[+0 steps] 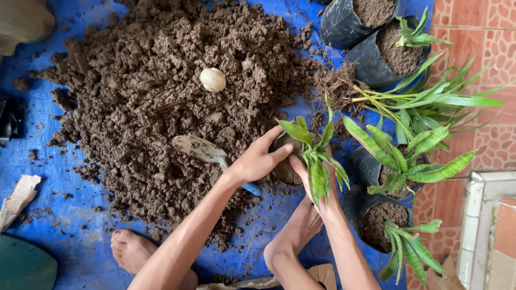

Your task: Planting a small green plant into a plastic pot with soil

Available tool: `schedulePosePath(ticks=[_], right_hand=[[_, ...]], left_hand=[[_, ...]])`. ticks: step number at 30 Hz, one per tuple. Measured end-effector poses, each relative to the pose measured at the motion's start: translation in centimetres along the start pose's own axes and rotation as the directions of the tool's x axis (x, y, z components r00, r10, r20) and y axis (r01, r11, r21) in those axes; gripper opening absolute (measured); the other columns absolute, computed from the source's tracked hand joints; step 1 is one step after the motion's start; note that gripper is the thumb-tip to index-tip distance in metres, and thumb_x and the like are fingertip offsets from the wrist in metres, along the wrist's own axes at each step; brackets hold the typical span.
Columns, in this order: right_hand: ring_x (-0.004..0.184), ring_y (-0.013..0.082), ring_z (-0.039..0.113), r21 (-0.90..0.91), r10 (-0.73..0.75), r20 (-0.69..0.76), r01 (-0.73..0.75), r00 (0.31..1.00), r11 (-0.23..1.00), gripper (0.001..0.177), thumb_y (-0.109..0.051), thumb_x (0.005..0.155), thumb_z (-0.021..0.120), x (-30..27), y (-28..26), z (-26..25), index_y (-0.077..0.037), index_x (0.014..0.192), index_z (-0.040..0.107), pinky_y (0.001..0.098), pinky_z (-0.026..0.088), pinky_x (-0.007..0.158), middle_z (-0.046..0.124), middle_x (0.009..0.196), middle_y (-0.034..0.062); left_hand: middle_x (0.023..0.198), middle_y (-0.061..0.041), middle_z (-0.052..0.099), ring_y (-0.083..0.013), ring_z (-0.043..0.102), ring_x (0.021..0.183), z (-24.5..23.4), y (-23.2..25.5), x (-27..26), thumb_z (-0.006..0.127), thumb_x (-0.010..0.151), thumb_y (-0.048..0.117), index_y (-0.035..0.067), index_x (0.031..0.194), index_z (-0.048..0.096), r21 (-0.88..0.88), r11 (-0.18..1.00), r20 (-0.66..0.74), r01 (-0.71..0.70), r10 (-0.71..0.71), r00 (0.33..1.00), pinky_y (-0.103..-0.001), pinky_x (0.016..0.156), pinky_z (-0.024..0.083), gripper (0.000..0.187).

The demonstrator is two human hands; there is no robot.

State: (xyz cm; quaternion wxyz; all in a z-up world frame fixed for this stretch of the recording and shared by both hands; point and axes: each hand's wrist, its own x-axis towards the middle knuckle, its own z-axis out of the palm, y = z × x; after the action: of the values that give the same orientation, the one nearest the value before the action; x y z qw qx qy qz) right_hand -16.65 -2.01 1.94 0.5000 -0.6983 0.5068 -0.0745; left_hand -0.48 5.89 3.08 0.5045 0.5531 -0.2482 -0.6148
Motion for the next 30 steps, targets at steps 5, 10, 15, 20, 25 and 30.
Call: schedulePosePath(ticks=[5, 10, 15, 20, 25, 30], right_hand=[[0.134, 0.0324, 0.055, 0.456, 0.046, -0.005, -0.038, 0.999, 0.889, 0.063, -0.028, 0.101, 0.058, -2.9, -1.3, -2.2, 0.001, 0.153, 0.040, 0.0537, 0.044, 0.110, 0.058, 0.137, 0.0244], [0.132, 0.0293, 0.053, 0.407, 0.000, -0.091, 0.037, 0.996, 0.912, 0.047, -0.020, 0.103, 0.054, -4.4, 1.9, -1.3, 0.000, 0.146, 0.051, 0.0507, 0.044, 0.111, 0.062, 0.136, 0.0226], [0.135, 0.0219, 0.055, 0.781, 0.130, 0.078, -0.141, 0.988, 0.609, 0.046, -0.016, 0.100, 0.049, -3.9, 4.3, -2.1, 0.001, 0.143, 0.054, 0.0340, 0.040, 0.115, 0.060, 0.146, 0.0133], [0.132, 0.0184, 0.054, 0.834, 0.067, 0.102, -0.122, 0.993, 0.539, 0.045, -0.022, 0.103, 0.049, -3.9, 7.1, -1.9, 0.000, 0.141, 0.056, 0.0329, 0.036, 0.115, 0.060, 0.143, 0.0126], [0.106, 0.0178, 0.058, 0.791, 0.146, 0.023, -0.107, 0.989, 0.602, 0.030, -0.011, 0.102, 0.052, -4.6, 9.0, -1.3, 0.004, 0.127, 0.059, 0.0358, 0.045, 0.106, 0.063, 0.115, 0.0121], [0.096, 0.0201, 0.070, 0.188, 0.299, -0.207, -0.262, 0.932, 0.947, 0.034, -0.002, 0.090, 0.060, -6.9, 8.6, 1.2, 0.007, 0.122, 0.069, 0.0289, 0.055, 0.086, 0.076, 0.107, 0.0141]], left_hand=[[0.155, -0.021, 0.047, -0.0445, 0.042, 0.145, 0.6, -0.1, 0.4, 0.077, 0.088, 0.017, 0.010, 0.160, 0.035, 0.300, 0.954, -0.070, 0.001, 0.021, 0.997, -0.062, 0.119, 0.036, 0.083], [0.160, -0.031, 0.030, -0.0568, 0.026, 0.148, 1.1, 1.8, -0.1, 0.083, 0.080, 0.006, 0.005, 0.161, 0.021, 0.341, 0.940, -0.023, -0.006, 0.015, 1.000, -0.075, 0.117, 0.028, 0.102], [0.162, -0.030, 0.025, -0.0578, 0.028, 0.147, 1.1, 1.8, -0.1, 0.091, 0.073, 0.008, 0.011, 0.163, 0.014, 0.414, 0.910, -0.052, 0.031, -0.010, 0.999, -0.078, 0.115, 0.031, 0.118], [0.159, -0.033, 0.030, -0.0575, 0.033, 0.144, 2.1, 1.3, -0.3, 0.094, 0.072, 0.012, 0.011, 0.164, 0.013, 0.461, 0.886, -0.140, 0.053, 0.013, 0.990, -0.078, 0.112, 0.034, 0.123], [0.154, -0.035, 0.039, -0.0576, 0.036, 0.143, 0.8, 0.2, -0.7, 0.089, 0.077, 0.028, 0.007, 0.161, 0.026, 0.307, 0.952, -0.185, -0.020, 0.081, 0.979, -0.074, 0.114, 0.033, 0.107], [0.145, -0.035, 0.052, -0.0449, 0.061, 0.130, -1.8, 0.0, -2.2, 0.063, 0.093, 0.024, -0.006, 0.154, 0.030, 0.028, 0.982, -0.260, -0.188, 0.189, 0.947, -0.051, 0.094, 0.062, 0.076]])
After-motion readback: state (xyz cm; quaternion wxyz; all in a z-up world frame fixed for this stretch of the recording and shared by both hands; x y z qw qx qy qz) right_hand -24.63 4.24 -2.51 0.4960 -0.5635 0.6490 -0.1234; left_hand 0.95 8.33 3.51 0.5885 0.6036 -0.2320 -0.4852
